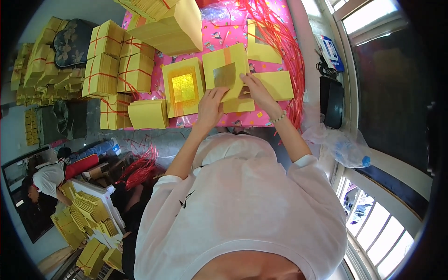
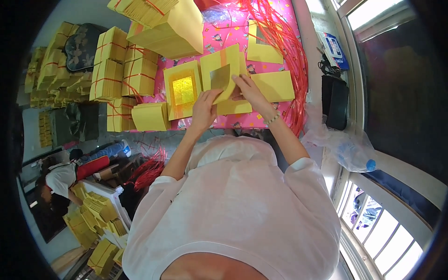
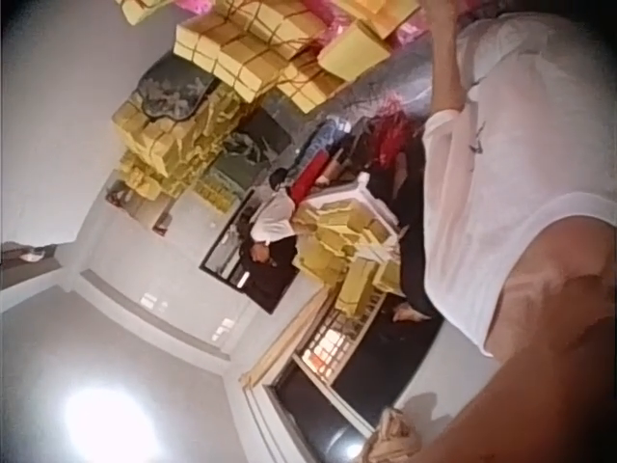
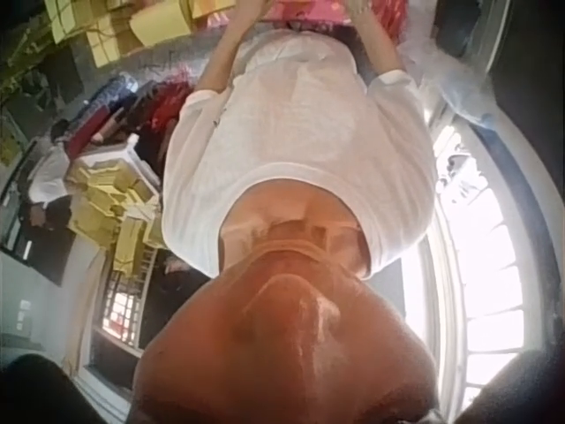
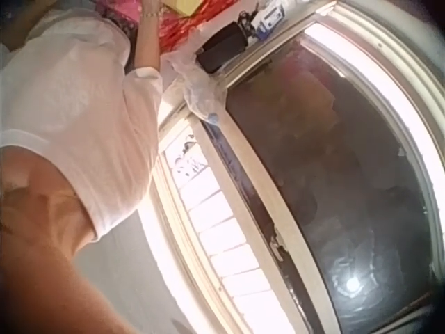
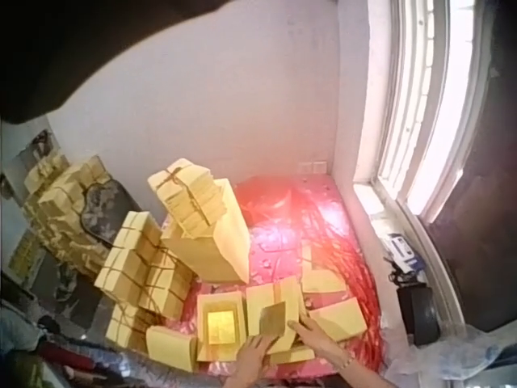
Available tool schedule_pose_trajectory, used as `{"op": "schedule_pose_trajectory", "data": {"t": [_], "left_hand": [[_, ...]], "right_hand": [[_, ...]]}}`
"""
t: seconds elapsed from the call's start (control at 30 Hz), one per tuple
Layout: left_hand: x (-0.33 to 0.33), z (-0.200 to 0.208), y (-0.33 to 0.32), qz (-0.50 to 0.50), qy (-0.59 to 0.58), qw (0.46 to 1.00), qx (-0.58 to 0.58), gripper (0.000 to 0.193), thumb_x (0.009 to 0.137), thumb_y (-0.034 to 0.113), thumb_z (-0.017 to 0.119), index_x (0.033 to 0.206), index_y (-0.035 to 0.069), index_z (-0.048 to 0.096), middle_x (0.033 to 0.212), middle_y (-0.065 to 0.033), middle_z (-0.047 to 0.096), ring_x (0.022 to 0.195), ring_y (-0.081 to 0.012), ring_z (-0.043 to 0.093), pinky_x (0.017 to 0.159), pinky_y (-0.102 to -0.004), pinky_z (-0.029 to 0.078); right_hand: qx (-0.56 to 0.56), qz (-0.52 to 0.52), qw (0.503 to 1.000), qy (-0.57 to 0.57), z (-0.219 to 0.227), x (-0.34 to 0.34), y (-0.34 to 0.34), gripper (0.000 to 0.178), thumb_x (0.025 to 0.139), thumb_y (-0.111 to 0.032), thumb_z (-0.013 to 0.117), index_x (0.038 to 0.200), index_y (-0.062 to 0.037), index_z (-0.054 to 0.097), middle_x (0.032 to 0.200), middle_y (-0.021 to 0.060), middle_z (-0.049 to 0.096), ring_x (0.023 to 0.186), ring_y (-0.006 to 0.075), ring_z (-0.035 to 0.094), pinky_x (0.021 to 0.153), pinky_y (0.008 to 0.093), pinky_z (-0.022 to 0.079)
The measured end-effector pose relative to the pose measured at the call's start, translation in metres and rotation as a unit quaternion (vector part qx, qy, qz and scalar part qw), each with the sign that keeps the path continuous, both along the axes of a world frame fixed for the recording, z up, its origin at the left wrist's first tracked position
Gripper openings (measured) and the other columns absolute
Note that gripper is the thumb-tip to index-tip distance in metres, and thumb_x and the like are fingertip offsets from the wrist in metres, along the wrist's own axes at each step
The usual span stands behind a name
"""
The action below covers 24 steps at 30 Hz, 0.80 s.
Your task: Folding and stacking yellow sheets of joss paper.
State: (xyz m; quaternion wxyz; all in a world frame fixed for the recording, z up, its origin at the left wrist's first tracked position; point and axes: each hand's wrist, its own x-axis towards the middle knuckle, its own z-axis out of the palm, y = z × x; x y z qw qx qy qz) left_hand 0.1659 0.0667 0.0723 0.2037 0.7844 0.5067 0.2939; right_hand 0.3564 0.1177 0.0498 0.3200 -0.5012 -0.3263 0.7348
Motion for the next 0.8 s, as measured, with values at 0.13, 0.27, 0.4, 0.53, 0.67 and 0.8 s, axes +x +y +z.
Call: {"op": "schedule_pose_trajectory", "data": {"t": [0.13,0.27,0.4,0.53,0.67,0.8], "left_hand": [[-0.001,0.020,0.001,0.081,-0.068,0.994,-0.031,0.035,0.078,-0.003,0.054,0.112,0.005,0.055,0.099,-0.0154,0.061,0.089,-0.0327,0.058,0.078,-0.0369,0.048],[0.002,0.043,0.003,0.050,-0.276,0.944,-0.173,0.029,0.085,0.002,0.055,0.115,0.003,0.055,0.104,-0.0132,0.063,0.091,-0.0247,0.062,0.079,-0.0310,0.048],[0.003,0.054,0.009,0.018,-0.436,0.844,-0.314,0.032,0.087,0.009,0.059,0.117,0.000,0.053,0.108,-0.0081,0.062,0.097,-0.0140,0.058,0.083,-0.0280,0.046],[0.012,0.051,0.011,0.047,-0.435,0.869,-0.230,0.032,0.085,0.010,0.063,0.113,-0.001,0.053,0.108,-0.0073,0.060,0.098,-0.0140,0.057,0.084,-0.0288,0.046],[0.010,0.042,0.012,0.128,-0.162,0.974,-0.091,0.035,0.082,0.008,0.066,0.111,-0.001,0.050,0.109,-0.0076,0.058,0.099,-0.0168,0.057,0.083,-0.0305,0.047],[0.017,0.033,0.016,0.103,-0.332,0.928,-0.132,0.046,0.081,0.010,0.067,0.118,0.001,0.042,0.110,-0.0103,0.057,0.101,-0.0195,0.057,0.084,-0.0317,0.047]], "right_hand": [[0.096,-0.052,0.992,0.067,0.008,0.003,-0.003,0.051,0.095,-0.038,0.049,0.133,-0.0049,0.038,0.124,0.0096,0.050,0.110,0.0179,0.052,0.085,0.0341,0.049],[0.244,-0.004,0.968,0.062,0.004,0.004,-0.008,0.070,0.091,-0.042,0.056,0.141,-0.0032,0.027,0.139,0.0114,0.037,0.126,0.0198,0.038,0.098,0.0356,0.039],[0.247,0.062,0.960,0.118,0.008,0.006,-0.017,0.075,0.084,-0.032,0.068,0.139,-0.0001,0.029,0.134,0.0110,0.041,0.123,0.0170,0.041,0.098,0.0339,0.039],[0.199,0.092,0.976,0.004,0.032,0.001,-0.028,0.064,0.079,-0.018,0.073,0.131,0.0002,0.041,0.120,0.0075,0.054,0.108,0.0146,0.052,0.090,0.0307,0.045],[0.210,0.050,0.976,0.003,0.029,0.002,-0.033,0.055,0.078,-0.015,0.074,0.125,0.0002,0.048,0.114,0.0062,0.058,0.102,0.0134,0.056,0.087,0.0286,0.046],[0.224,0.018,0.974,-0.015,0.035,-0.001,-0.034,0.054,0.079,-0.014,0.072,0.125,-0.0002,0.048,0.113,0.0075,0.059,0.101,0.0134,0.057,0.086,0.0289,0.047]]}}
